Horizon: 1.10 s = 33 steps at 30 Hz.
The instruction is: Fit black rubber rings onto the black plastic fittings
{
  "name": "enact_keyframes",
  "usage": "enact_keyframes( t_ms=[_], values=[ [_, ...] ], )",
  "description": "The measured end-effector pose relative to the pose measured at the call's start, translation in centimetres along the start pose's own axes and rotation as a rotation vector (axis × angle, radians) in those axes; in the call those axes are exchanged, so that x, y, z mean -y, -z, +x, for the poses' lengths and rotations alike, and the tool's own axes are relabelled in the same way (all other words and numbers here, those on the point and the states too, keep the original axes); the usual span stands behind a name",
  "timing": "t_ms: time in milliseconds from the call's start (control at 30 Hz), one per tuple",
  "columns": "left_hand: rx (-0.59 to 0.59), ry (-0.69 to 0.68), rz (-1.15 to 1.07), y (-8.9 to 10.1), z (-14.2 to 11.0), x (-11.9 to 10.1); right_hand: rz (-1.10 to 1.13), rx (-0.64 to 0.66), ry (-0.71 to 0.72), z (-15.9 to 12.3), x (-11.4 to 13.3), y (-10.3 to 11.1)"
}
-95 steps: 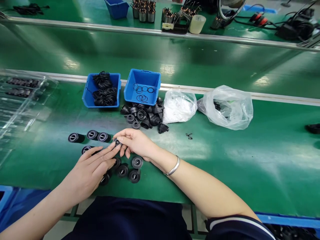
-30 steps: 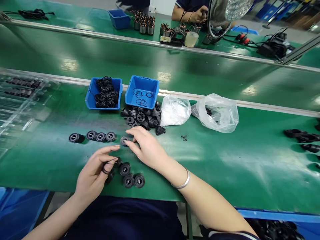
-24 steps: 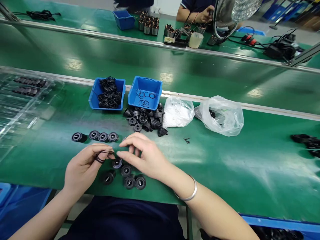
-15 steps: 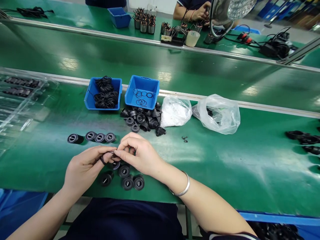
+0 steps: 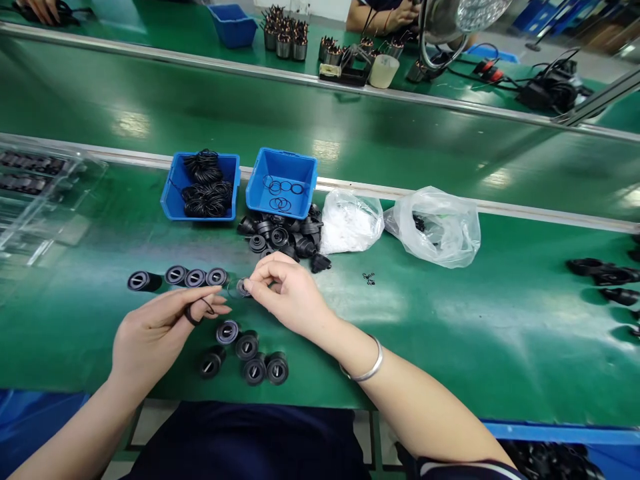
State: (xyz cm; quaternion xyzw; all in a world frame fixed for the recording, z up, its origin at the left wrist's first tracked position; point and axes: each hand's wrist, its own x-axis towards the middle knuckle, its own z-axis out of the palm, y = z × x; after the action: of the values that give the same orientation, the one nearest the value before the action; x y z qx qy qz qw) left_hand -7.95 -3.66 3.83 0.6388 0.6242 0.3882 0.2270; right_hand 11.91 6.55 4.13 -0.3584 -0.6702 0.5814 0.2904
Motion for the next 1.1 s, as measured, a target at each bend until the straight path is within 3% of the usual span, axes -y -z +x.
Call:
enact_keyframes(
  t_ms=[167,267,400,633,967,1100],
  values=[
    [-0.065,-0.339,0.238,0.7,0.0,1.7,-0.108,-0.062,-0.018,0.4,-1.0,-0.4],
    [0.037,-0.517,0.261,0.9,0.1,2.3,-0.136,-0.075,-0.006,0.4,-1.2,-0.5],
    [0.148,-0.658,0.313,0.6,0.3,2.6,-0.162,-0.069,-0.004,0.5,-1.2,-0.5],
    [0.241,-0.788,0.421,0.5,1.0,2.2,-0.145,-0.058,-0.017,0.4,-1.5,-0.5],
    [0.355,-0.874,0.495,1.3,1.5,2.0,0.374,0.117,-0.341,0.9,-1.5,-1.0],
    [0.391,-0.885,0.521,1.5,1.5,2.1,0.474,0.185,-0.483,1.8,-1.3,-1.3]
  ],
)
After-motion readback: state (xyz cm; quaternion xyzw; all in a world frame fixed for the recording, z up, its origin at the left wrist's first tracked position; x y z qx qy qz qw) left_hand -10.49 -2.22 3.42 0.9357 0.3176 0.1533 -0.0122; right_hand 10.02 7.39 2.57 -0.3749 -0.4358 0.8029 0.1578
